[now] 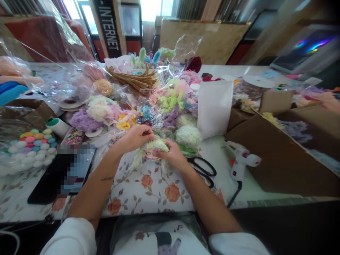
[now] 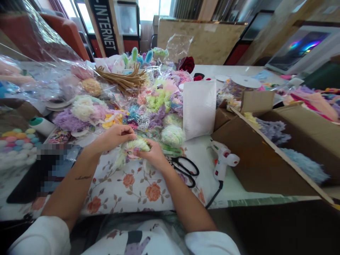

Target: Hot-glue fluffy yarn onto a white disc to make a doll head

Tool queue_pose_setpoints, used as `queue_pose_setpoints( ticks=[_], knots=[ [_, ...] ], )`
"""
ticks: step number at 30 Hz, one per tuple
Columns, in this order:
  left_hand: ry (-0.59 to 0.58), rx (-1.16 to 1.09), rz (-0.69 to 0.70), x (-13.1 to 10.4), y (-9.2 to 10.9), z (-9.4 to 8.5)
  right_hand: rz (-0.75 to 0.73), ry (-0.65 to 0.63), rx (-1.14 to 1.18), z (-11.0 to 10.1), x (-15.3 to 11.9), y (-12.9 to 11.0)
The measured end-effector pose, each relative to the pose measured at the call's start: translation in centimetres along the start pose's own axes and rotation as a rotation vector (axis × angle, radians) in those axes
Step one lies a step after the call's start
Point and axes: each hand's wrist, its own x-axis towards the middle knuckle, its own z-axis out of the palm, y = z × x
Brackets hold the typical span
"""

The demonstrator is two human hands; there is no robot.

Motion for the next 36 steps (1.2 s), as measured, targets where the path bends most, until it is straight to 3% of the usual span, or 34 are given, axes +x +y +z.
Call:
queue_pose_setpoints(
  ticks=[9, 15, 22, 36],
  knots=[
    [0.035, -0.024, 0.021, -0.2, 0.5, 0.0, 0.023, 0.013, 0.107, 0.2, -0.3, -0.3],
    [0.146, -0.184, -0.006, 0.2, -0.5, -0.5, 0.003, 0.029, 0.082, 0.1, -0.1, -0.4],
    [-0.043, -0.082, -0.003, -0.3, -0.9, -1.3, -0.057, 0.029, -0.026, 0.1, -0.1, -0.3],
    [-0.076, -0.072, 0.046, -0.4, -0.6, -1.2, -0.064, 0.012, -0.049, 0.1, -0.1, -0.2]
  ],
)
